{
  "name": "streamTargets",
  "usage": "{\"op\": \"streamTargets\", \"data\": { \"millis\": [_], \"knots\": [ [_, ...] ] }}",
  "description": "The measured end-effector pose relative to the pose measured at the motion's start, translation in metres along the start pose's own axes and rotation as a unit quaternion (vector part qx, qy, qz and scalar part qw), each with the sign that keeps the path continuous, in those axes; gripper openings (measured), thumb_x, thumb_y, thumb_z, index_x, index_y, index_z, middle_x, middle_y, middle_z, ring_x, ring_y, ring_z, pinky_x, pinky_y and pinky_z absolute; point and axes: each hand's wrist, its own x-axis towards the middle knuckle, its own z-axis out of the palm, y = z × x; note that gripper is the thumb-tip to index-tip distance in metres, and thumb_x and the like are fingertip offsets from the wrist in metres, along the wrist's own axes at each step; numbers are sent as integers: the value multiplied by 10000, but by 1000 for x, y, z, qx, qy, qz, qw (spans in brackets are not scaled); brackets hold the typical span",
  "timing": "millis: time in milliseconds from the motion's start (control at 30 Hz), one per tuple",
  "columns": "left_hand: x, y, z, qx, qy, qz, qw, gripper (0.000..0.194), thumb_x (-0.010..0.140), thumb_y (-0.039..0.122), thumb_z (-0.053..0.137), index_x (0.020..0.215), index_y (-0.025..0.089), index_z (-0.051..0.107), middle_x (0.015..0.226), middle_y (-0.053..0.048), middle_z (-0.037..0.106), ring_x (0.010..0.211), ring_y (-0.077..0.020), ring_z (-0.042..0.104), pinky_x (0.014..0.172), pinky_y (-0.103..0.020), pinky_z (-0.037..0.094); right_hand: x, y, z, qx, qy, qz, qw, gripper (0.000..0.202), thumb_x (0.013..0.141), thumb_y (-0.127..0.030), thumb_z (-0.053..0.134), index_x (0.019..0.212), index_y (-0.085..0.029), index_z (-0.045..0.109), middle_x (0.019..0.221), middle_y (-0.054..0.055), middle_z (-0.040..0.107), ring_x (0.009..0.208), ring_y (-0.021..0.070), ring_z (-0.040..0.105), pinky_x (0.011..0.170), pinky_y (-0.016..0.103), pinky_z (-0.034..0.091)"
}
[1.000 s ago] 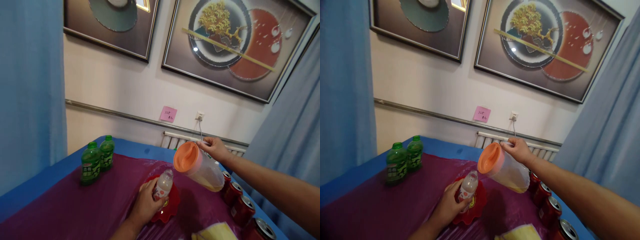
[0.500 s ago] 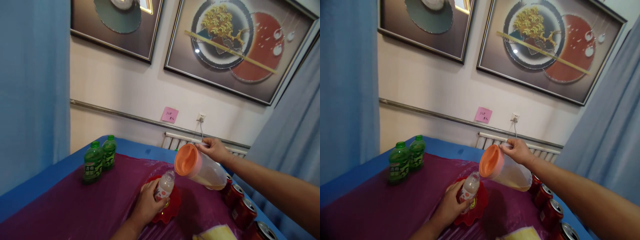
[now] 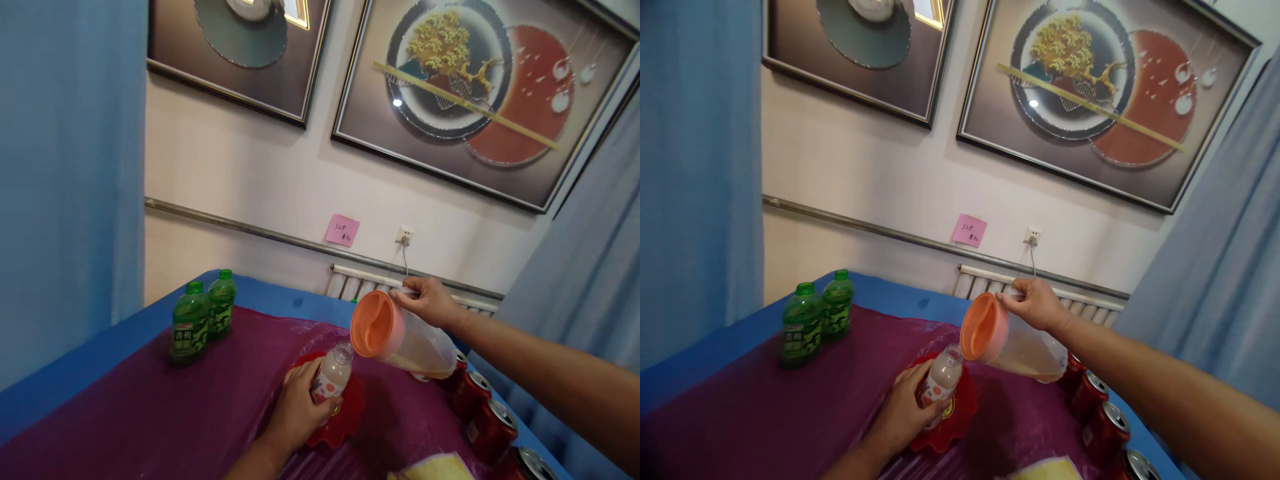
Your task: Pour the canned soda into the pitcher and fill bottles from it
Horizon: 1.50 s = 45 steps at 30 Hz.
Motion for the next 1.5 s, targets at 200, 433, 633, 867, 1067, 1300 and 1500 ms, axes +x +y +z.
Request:
{"op": "streamTargets", "data": {
  "millis": [200, 433, 633, 867, 1067, 1300, 1500],
  "knots": [
    [-1, 7, -4, -6, -6, 6, 1000, 602, 652, 242, 829, 1235, 272, 680, 1207, -55, 749, 1122, -298, 652, 1021, -428, 450, 1, -2, -1, 3, 3, -1, 1000, 495, 803, -611, 614, 565, -234, 398, 540, -63, 293, 522, 105, 280, 475, 261, 195],
    [-1, 10, -5, -7, -7, 7, 1000, 595, 655, 231, 825, 1230, 276, 679, 1217, -47, 747, 1125, -294, 651, 1013, -421, 449, 1, -6, -3, -9, 8, -8, 1000, 491, 789, -608, 618, 551, -231, 412, 520, -58, 316, 508, 107, 303, 473, 259, 208],
    [-1, 7, -3, -11, -2, 14, 1000, 616, 645, 250, 838, 1239, 283, 680, 1219, -50, 749, 1126, -297, 652, 1018, -425, 451, 1, -10, -4, -10, 7, -12, 1000, 479, 783, -605, 609, 546, -233, 421, 510, -55, 339, 499, 108, 315, 470, 259, 226],
    [-1, 9, -4, -14, -11, 6, 1000, 612, 648, 248, 842, 1237, 262, 679, 1239, -58, 742, 1134, -301, 648, 1035, -437, 435, 2, -11, -4, -11, 5, -4, 1000, 488, 783, -616, 598, 554, -235, 396, 531, -56, 318, 518, 109, 305, 483, 263, 212],
    [-2, 11, -4, -15, 0, 2, 1000, 614, 631, 234, 832, 1226, 276, 689, 1224, -54, 751, 1133, -301, 653, 1030, -425, 453, 0, -11, -5, 7, 4, -3, 1000, 488, 794, -603, 597, 556, -239, 376, 526, -56, 322, 516, 108, 300, 477, 262, 213],
    [-2, 10, -5, -11, 1, 6, 1000, 608, 623, 255, 852, 1211, 272, 698, 1208, -52, 757, 1113, -298, 668, 1004, -411, 473, 1, -13, -6, -11, 11, -4, 1000, 489, 783, -612, 593, 549, -235, 386, 518, -53, 325, 517, 109, 304, 474, 258, 211],
    [-2, 5, -2, -8, -4, 11, 1000, 604, 649, 254, 837, 1233, 273, 681, 1219, -53, 749, 1121, -295, 659, 1006, -412, 458, 0, -14, -7, -11, 2, 0, 1000, 491, 789, -621, 582, 560, -236, 383, 529, -54, 322, 526, 109, 301, 482, 260, 210]
  ]
}}
